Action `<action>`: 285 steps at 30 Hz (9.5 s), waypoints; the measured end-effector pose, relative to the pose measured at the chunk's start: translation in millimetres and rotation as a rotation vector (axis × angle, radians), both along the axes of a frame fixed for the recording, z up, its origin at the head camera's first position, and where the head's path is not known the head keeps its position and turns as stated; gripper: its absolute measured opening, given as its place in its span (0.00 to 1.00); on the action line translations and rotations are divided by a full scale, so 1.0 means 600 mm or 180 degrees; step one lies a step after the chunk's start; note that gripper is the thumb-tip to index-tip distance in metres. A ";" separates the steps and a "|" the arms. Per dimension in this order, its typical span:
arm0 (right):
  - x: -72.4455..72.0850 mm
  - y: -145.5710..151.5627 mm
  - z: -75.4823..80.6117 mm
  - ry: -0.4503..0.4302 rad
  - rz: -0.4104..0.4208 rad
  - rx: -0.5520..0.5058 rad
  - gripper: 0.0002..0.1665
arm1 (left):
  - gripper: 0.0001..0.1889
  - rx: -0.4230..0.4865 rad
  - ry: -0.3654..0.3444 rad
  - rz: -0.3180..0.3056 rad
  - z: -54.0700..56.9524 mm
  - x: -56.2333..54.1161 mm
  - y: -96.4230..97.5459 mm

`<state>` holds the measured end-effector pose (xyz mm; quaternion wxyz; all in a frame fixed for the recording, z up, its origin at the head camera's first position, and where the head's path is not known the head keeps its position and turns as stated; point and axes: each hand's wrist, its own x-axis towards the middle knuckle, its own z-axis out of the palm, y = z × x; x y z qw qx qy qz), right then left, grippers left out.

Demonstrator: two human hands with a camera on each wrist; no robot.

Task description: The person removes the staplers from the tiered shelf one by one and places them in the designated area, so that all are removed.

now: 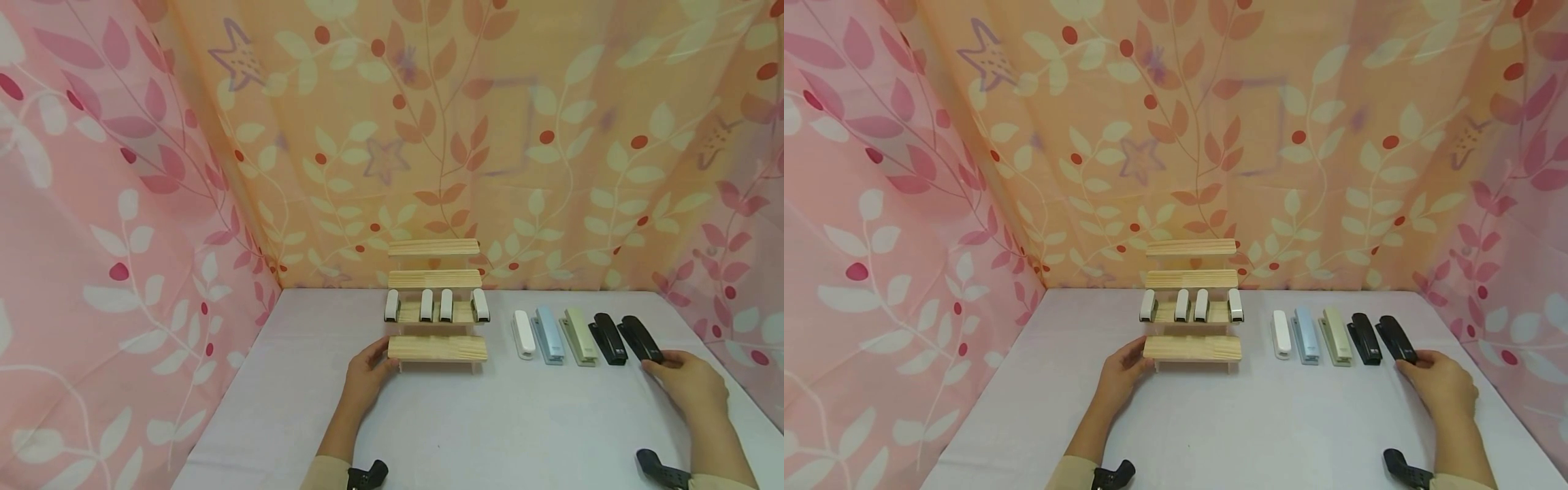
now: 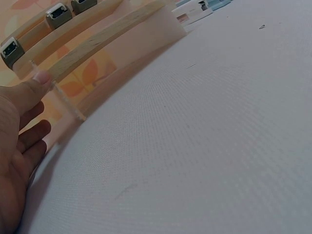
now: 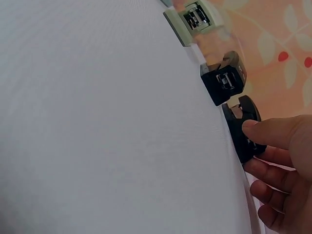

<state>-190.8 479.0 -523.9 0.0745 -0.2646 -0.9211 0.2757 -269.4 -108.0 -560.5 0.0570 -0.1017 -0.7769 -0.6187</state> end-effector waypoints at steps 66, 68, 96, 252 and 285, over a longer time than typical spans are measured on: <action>-0.103 -0.452 0.113 0.1393 0.1295 -0.0448 0.31 | 0.33 -0.0214 -0.0104 0.0057 0.005 0.000 -0.001; -0.105 -0.456 0.110 0.1417 0.1266 -0.0450 0.31 | 0.33 -0.0224 -0.0076 0.0065 0.007 0.000 -0.002; -0.120 -0.476 0.073 0.1566 0.1022 -0.0402 0.29 | 0.34 -0.0218 -0.0052 0.0056 0.003 0.003 -0.005; -0.023 -0.376 0.151 0.0836 0.1663 -0.0108 0.40 | 0.32 -0.0137 -0.0043 0.0007 0.003 0.002 -0.007; -0.118 -0.557 0.116 0.1324 0.1507 -0.0327 0.33 | 0.32 -0.0080 -0.0111 -0.0027 -0.005 0.001 -0.005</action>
